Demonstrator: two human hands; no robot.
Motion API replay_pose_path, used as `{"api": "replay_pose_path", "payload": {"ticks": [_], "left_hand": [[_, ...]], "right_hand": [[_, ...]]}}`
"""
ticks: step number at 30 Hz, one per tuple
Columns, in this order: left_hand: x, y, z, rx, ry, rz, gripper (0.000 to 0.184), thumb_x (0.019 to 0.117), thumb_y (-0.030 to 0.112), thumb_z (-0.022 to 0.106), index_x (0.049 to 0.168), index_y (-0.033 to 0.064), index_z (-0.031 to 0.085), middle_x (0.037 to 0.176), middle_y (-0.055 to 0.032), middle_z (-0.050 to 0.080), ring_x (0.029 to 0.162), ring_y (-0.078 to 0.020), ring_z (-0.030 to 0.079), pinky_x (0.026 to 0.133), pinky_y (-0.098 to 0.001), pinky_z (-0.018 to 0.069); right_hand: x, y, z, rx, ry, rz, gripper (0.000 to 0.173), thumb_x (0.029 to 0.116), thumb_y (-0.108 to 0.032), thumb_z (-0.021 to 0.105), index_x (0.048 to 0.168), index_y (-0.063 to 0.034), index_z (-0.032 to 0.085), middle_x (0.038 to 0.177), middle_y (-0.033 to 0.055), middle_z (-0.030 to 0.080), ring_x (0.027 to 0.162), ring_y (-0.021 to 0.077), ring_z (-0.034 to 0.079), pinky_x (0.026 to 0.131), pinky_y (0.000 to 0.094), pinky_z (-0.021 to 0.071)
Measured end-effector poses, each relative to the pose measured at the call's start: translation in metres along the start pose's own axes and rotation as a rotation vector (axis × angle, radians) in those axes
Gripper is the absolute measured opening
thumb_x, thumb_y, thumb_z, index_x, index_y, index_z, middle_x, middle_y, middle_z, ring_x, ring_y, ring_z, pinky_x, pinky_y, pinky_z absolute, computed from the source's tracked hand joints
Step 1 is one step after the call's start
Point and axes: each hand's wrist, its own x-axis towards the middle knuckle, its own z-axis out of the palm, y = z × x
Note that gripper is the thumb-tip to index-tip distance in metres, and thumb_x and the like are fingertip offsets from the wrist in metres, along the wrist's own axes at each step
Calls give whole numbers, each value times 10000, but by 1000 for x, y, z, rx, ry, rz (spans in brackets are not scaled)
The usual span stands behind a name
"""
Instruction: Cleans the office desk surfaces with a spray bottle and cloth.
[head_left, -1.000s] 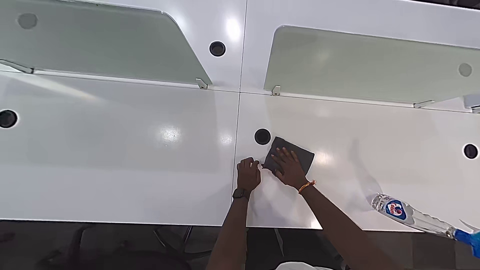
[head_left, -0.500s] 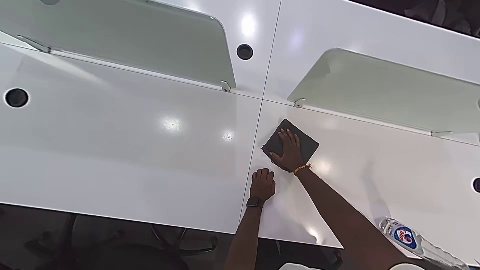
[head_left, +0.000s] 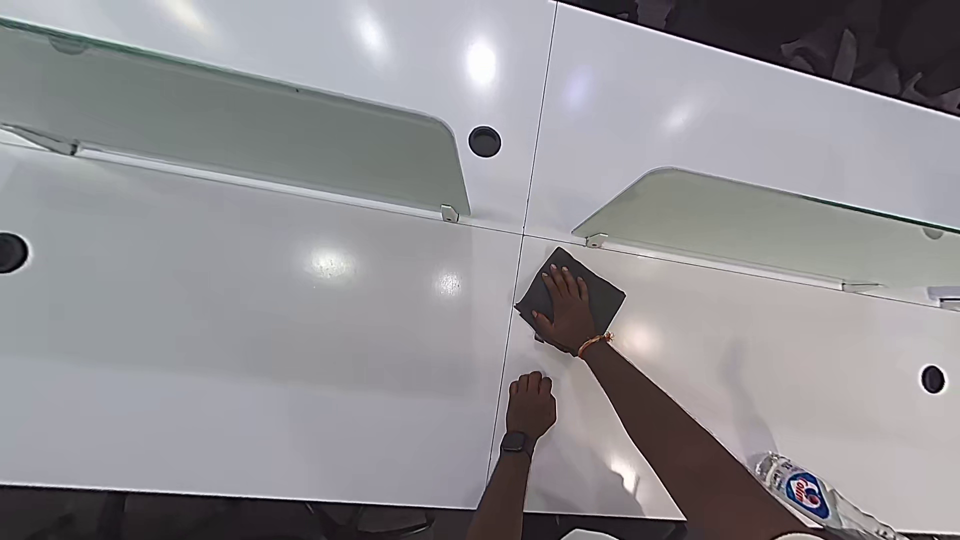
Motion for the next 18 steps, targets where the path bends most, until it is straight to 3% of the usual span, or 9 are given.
{"api": "replay_pose_path", "payload": {"ticks": [9,14,18], "left_hand": [[1,0,-1,22,-61,-9,278,880,266,539,1021,156,751,1093,-97,705,1014,-296,676,796,-468,543],[-2,-1,1,10,-56,0,302,884,267,532,1039,135,756,1100,-129,707,1014,-333,675,809,-504,536],[-3,-2,4,45,-36,3,326,890,286,501,1036,136,752,1096,-127,701,1012,-334,666,815,-502,527]], "right_hand": [[25,1,-2,-1,-1,-50,936,878,-754,443,1626,-213,291,1731,3,140,1599,242,56,1253,587,97],[33,6,-5,61,27,-135,904,866,-731,504,1610,-243,342,1718,-13,199,1592,222,109,1261,559,108],[50,9,-10,136,59,-198,750,916,-546,548,1586,-246,394,1700,-35,255,1580,214,164,1261,543,126]]}}
